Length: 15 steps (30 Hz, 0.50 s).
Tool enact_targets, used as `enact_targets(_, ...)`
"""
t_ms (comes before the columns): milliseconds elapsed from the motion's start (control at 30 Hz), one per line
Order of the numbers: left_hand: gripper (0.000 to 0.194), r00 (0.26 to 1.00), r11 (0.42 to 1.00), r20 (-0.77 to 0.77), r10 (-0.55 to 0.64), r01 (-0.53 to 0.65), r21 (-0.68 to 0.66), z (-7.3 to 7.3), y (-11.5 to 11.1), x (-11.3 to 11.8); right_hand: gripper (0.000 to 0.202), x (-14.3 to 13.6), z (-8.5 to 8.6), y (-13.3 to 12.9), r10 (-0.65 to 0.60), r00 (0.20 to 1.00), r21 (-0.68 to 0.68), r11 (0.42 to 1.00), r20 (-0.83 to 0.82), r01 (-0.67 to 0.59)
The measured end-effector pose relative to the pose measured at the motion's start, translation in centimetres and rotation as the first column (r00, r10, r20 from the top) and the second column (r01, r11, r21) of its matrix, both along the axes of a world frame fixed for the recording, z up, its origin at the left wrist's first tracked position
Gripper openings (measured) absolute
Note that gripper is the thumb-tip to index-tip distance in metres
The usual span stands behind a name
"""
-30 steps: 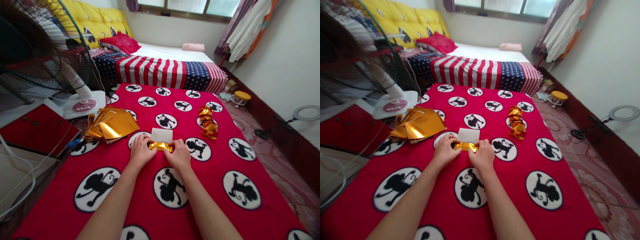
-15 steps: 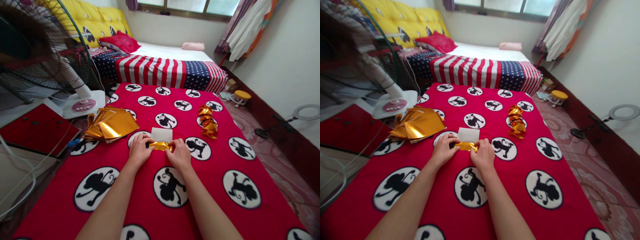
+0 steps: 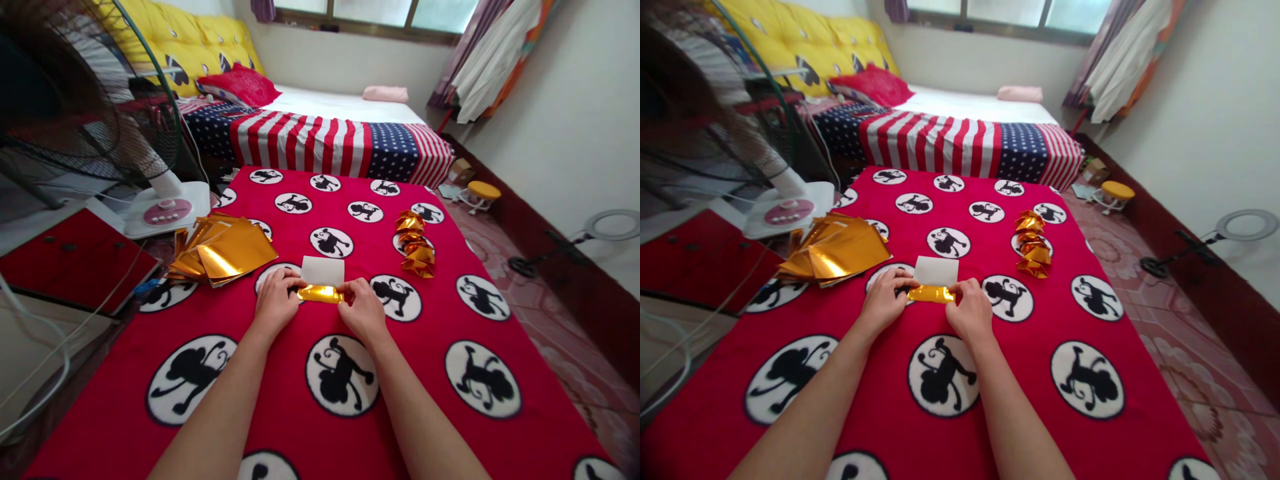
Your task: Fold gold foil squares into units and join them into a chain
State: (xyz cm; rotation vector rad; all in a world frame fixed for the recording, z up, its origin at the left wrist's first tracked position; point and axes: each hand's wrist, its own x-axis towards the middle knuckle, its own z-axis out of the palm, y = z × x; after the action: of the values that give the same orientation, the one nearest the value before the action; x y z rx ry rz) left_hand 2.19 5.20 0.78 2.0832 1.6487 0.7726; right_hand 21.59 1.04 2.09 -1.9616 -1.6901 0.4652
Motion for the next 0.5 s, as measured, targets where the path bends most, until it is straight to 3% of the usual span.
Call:
enact_targets(133, 0.012, 0.999, 0.999, -0.005, 0.042, -0.042, 0.013, 0.4, -0.3, 0.6, 0.018, -0.1, 0.1, -0.1, 0.010, 1.000, 0.006, 1.000, 0.023, -0.010)
enact_targets(300, 0.024, 0.987, 0.990, -0.074, 0.140, -0.137, 0.041, 0.7, -0.9, 1.7, 0.025, -0.6, -0.3, -0.1, -0.010, 0.995, 0.062, 0.998, 0.099, 0.004)
enact_targets(400, 0.012, 0.997, 0.998, -0.043, 0.069, -0.069, 0.005, 0.3, -0.5, 1.0, 0.016, -0.2, -0.5, 0.0, 0.007, 0.998, 0.042, 0.999, 0.062, -0.010)
enact_targets(500, 0.028, 0.999, 1.000, 0.022, -0.023, 0.023, 0.000, -0.2, 0.2, -0.2, 0.031, 0.5, -0.5, 0.0, 0.050, 0.998, -0.002, 0.999, -0.026, -0.050)
